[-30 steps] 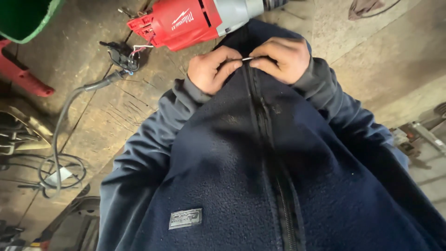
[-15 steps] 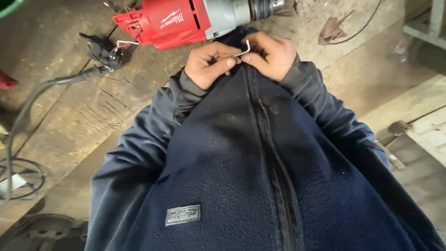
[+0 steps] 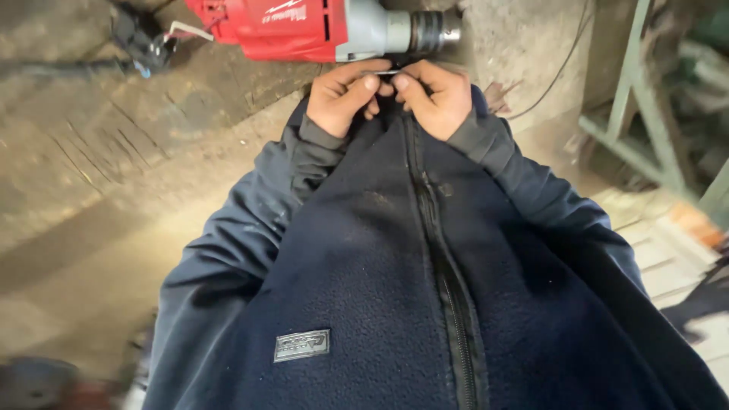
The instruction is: Repairing or maintaining a Milwaukee power tool using a small tool to manipulate parts.
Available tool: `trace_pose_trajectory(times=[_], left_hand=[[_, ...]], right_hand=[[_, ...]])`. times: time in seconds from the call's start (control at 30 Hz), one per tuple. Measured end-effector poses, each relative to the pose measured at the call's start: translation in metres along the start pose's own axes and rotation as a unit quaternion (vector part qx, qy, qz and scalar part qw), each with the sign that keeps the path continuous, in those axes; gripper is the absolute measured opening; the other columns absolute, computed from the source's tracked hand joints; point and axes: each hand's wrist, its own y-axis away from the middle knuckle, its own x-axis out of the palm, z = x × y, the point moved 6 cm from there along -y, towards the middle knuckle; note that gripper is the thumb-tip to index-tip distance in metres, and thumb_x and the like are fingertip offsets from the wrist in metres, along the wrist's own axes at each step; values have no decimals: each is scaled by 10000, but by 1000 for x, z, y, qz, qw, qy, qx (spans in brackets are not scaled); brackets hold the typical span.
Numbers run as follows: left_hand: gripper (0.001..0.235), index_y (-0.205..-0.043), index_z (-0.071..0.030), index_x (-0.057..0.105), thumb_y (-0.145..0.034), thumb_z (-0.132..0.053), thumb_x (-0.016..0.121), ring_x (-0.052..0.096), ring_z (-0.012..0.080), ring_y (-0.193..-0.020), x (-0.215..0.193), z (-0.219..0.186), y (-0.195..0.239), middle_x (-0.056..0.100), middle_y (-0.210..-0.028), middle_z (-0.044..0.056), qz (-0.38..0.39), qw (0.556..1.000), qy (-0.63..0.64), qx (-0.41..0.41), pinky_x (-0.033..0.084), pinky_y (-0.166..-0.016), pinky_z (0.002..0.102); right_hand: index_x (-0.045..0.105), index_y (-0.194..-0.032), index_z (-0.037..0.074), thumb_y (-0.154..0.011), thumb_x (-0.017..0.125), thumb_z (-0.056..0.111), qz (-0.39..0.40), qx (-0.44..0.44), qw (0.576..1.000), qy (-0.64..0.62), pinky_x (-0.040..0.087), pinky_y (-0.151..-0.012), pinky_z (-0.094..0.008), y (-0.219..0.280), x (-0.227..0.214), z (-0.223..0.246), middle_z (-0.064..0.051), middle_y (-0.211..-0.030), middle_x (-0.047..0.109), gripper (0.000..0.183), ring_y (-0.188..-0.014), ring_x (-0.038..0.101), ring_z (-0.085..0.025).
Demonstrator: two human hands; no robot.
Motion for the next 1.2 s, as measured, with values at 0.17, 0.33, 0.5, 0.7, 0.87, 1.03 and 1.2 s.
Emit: trace_pose_trajectory(times=[0.17, 0.33, 0.5, 0.7, 0.87, 1.03, 1.2], left_hand=[[346, -1305, -6, 703, -1071, -249, 630, 546, 47, -626, 14, 6, 0, 699, -815, 7, -89, 996, 0, 30, 436, -577, 212], [305, -1076, 6, 775, -1077, -270, 646, 554, 48, -630, 27, 5, 1, 691, -745, -5, -184, 981, -44, 44, 431, -582, 221], [299, -1032, 12, 772, -1055, -265, 662, 586, 47, -670, 38, -12, -4, 702, -781, -9, -211, 969, -61, 113, 476, -613, 231], [311, -1009, 8, 768, -1073, -270, 642, 587, 51, -675, 40, -25, -2, 694, -772, -1, -192, 976, -49, 90, 461, -627, 229], [316, -981, -7, 771, -1046, -288, 641, 579, 55, -612, 34, -20, -2, 696, -733, 1, -208, 976, -61, 37, 459, -578, 222], [311, -990, 0, 767, -1035, -284, 648, 606, 61, -621, 31, -17, 0, 711, -745, 12, -203, 976, -74, 17, 489, -588, 221], [305, -1061, -17, 773, -1047, -295, 647, 627, 65, -666, 27, -22, 1, 728, -798, 17, -166, 980, -103, 34, 520, -620, 237]], right_hand=[[716, -1054, -8, -1083, 660, 123, 40, -32, 998, 46, 560, -643, -261, -16, -11, 6, -68, -806, 728, 145, -686, 687, -103], [718, -1032, -3, -1079, 680, 144, 69, -120, 984, 109, 560, -633, -282, -25, -15, 19, -79, -765, 727, 160, -667, 713, -133], [727, -1018, 11, -1092, 665, 202, 94, -89, 988, 87, 561, -604, -288, -34, -18, 14, -75, -731, 728, 214, -631, 714, -142], [728, -1046, 20, -1101, 664, 220, 92, -122, 982, 115, 557, -617, -307, -36, -20, 28, -92, -746, 724, 218, -652, 723, -173], [722, -1067, 27, -1100, 673, 222, 72, -149, 978, 130, 577, -642, -326, -35, -20, 30, -101, -778, 733, 203, -707, 760, -202], [723, -1095, 58, -1082, 712, 219, 35, -196, 962, 190, 578, -656, -370, -29, -19, 27, -128, -840, 734, 162, -761, 759, -285], [718, -1123, 92, -1076, 722, 241, -11, -208, 944, 255, 563, -651, -401, -23, -16, 33, -121, -912, 737, 156, -795, 735, -329]])
